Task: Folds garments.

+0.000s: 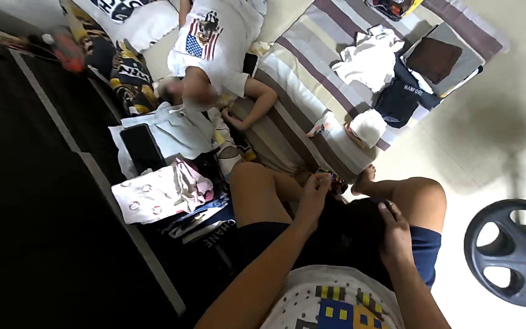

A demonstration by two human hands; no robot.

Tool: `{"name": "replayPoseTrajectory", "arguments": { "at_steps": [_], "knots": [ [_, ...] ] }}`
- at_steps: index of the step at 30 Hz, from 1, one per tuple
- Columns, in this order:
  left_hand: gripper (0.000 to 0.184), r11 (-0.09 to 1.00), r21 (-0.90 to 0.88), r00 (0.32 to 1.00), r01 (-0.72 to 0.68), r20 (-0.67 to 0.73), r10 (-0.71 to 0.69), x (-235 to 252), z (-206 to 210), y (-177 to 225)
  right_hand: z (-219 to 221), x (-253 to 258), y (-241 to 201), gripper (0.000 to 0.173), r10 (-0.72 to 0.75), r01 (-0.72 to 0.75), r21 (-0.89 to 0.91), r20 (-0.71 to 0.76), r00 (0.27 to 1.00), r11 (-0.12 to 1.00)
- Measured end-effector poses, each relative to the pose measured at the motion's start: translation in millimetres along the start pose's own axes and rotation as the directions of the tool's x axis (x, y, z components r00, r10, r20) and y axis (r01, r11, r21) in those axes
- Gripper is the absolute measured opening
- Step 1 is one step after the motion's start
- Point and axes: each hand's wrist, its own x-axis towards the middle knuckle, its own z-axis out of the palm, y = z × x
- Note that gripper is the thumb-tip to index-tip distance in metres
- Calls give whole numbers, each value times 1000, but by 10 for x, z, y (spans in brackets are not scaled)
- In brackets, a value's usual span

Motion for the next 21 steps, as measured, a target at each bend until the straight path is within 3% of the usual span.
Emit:
{"name": "replayPoseTrajectory", "arguments": {
  "at_steps": [2, 3, 6, 10, 13, 16, 18, 21],
  "knots": [
    [46, 995, -90, 999, 41, 20, -39, 139, -6, -150, 93, 105, 76, 20, 74, -71, 74, -34, 997, 995],
    [52, 991, -117, 994, 61, 95, -50, 167, 12, -204, 158, 141, 107, 25, 114, -112, 82, -18, 993, 990],
    [60, 993, -102, 943, 65, 332, -28, 212, 80, -264, 312, 251, 228, 35, 143, -130, -102, 132, 981, 986],
    [29, 987, -2, 929, 160, 339, -150, 442, 101, -182, 321, 463, 301, 34, 122, 22, -476, 268, 956, 879],
    [30, 953, 115, 917, 281, 260, -302, 836, 204, -208, 310, 595, 490, 48, 128, 18, -585, 208, 970, 811],
    [39, 928, 158, 936, 339, 44, -349, 1473, 313, -257, 204, 733, 614, 48, 301, -124, -617, 192, 934, 777],
    [46, 920, 193, 940, 340, -63, -335, 1932, 371, -250, 163, 790, 617, 37, 452, -178, -665, 265, 852, 725],
    [55, 965, 161, 976, 207, -104, -192, 2586, 455, -116, 210, 822, 612, 34, 550, -174, -715, 334, 765, 677]
  ]
}}
